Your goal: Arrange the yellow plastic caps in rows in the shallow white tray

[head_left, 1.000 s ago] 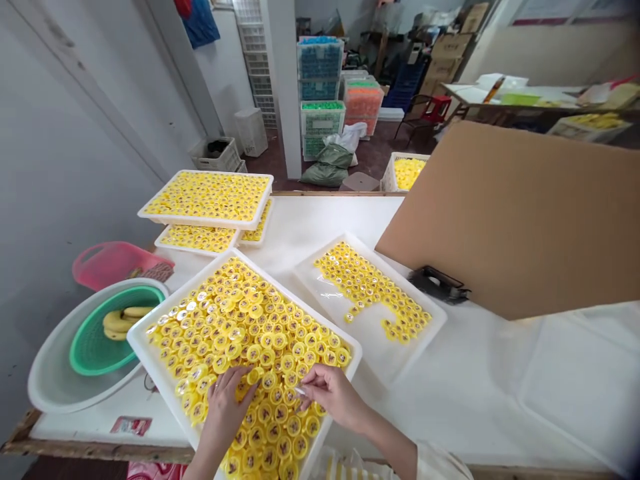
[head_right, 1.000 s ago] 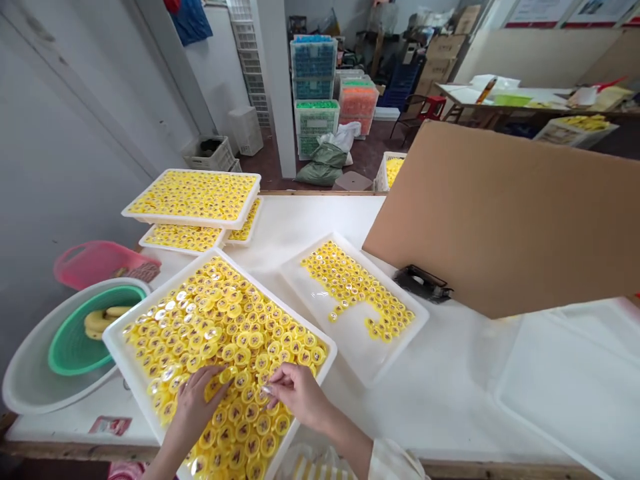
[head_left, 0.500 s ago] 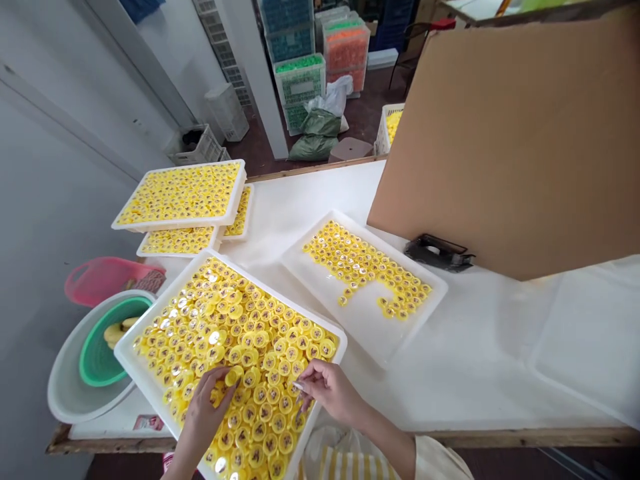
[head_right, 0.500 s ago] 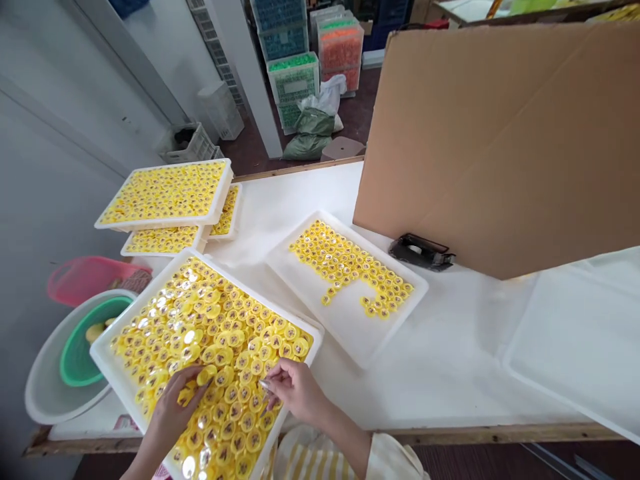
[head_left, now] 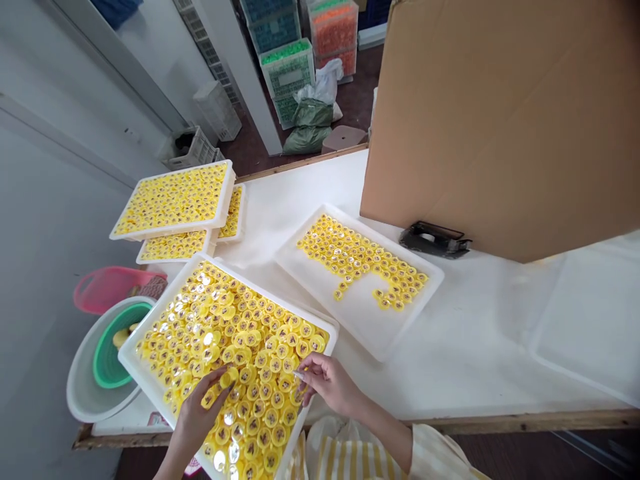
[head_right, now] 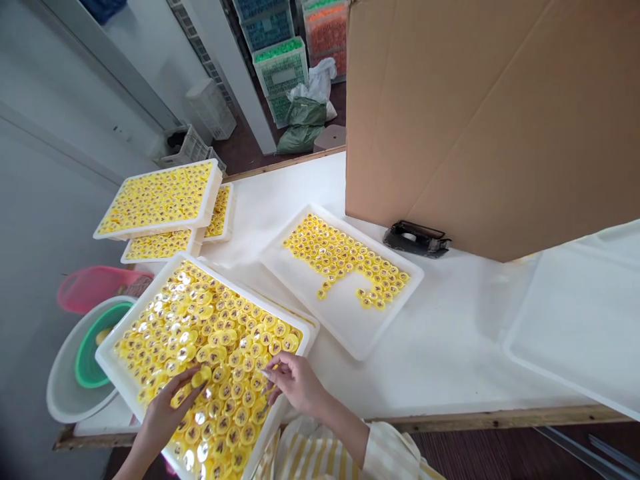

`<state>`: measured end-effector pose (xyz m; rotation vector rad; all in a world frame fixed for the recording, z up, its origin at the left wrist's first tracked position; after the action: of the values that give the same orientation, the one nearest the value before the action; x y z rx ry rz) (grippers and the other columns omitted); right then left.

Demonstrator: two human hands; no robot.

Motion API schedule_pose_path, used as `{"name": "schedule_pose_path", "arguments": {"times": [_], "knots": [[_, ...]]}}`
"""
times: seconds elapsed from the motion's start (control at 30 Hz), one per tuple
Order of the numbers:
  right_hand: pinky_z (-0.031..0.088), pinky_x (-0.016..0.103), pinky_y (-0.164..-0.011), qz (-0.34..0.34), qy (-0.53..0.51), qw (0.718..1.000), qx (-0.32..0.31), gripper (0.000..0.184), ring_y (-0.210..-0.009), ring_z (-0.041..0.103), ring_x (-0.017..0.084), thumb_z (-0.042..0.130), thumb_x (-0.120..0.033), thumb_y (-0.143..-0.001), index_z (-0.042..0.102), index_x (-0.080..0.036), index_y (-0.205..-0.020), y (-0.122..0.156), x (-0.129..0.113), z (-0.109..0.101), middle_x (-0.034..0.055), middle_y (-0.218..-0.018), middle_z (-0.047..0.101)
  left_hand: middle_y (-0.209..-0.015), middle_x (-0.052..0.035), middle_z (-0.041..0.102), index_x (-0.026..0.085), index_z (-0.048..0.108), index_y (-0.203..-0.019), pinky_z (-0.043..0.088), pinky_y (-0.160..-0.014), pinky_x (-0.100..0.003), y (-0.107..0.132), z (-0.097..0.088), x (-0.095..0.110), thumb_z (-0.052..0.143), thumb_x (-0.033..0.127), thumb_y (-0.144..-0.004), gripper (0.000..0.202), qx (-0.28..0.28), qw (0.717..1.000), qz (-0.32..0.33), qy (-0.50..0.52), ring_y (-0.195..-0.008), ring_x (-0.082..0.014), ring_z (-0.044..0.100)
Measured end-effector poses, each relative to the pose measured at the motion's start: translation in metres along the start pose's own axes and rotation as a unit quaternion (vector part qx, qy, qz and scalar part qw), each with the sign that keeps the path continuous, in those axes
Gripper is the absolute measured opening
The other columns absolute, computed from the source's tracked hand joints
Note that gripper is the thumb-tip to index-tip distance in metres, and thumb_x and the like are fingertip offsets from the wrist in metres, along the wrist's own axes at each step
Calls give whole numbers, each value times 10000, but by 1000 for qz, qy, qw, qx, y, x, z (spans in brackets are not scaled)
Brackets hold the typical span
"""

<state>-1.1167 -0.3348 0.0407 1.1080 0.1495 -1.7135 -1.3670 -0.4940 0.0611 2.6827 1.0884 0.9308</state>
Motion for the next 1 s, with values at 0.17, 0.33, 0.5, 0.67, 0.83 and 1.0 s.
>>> {"name": "schedule_pose_path", "arguments": {"times": [0.17,0.33,0.5,0.67,0.83,1.0], "knots": [[568,318,-574,6,-28,999,19,411,-577,619,139,728,-512,-698,522,-161,-759,4,1,-5,-23,-623,602,-1200,-66,671,251,591,-1116,523,-941,-433,1,-5,3,594,532,-731,477,6,1000,-17,11,-1158,-296,591],[548,286,-557,3,-46,998,45,443,-532,645,132,764,-509,-651,508,-156,-729,10,-6,-7,-53,-687,559,-1177,-78,684,248,601,-1086,525,-935,-461,8,-19,-2,623,561,-691,504,33,999,-32,23,-1152,-327,590],[551,301,-597,3,-109,991,81,451,-538,664,152,806,-480,-609,517,-151,-718,22,-24,3,-58,-658,563,-1177,-111,675,218,584,-1055,572,-852,-398,19,-29,28,709,527,-638,534,87,990,-5,109,-1028,-294,660],[521,249,-547,7,-165,980,107,427,-512,628,121,843,-420,-578,550,-136,-706,36,-49,14,-21,-595,621,-1136,-131,673,191,587,-1058,574,-819,-323,33,3,105,743,466,-650,515,39,975,11,219,-1002,-246,658],[444,192,-413,-13,-187,976,114,433,-474,556,93,843,-437,-569,566,-132,-705,47,-67,13,-19,-542,603,-1199,-102,631,210,599,-1128,522,-915,-300,49,41,168,650,446,-763,438,-19,970,30,242,-1130,-229,583],[497,237,-465,-52,-190,972,124,438,-445,539,92,830,-461,-580,549,-146,-700,52,-74,6,-34,-518,586,-1005,-78,674,199,638,-1077,556,-788,-288,46,57,189,665,477,-737,440,-27,971,46,232,-899,-201,631]]}}
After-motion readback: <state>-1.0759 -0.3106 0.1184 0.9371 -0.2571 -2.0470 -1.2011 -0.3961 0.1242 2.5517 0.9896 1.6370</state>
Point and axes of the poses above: each hand's wrist, its own y-axis away from the middle knuckle, its own z-axis out of the palm, x = y × z, the point moved 7 cm from there along -y, towards the middle knuckle
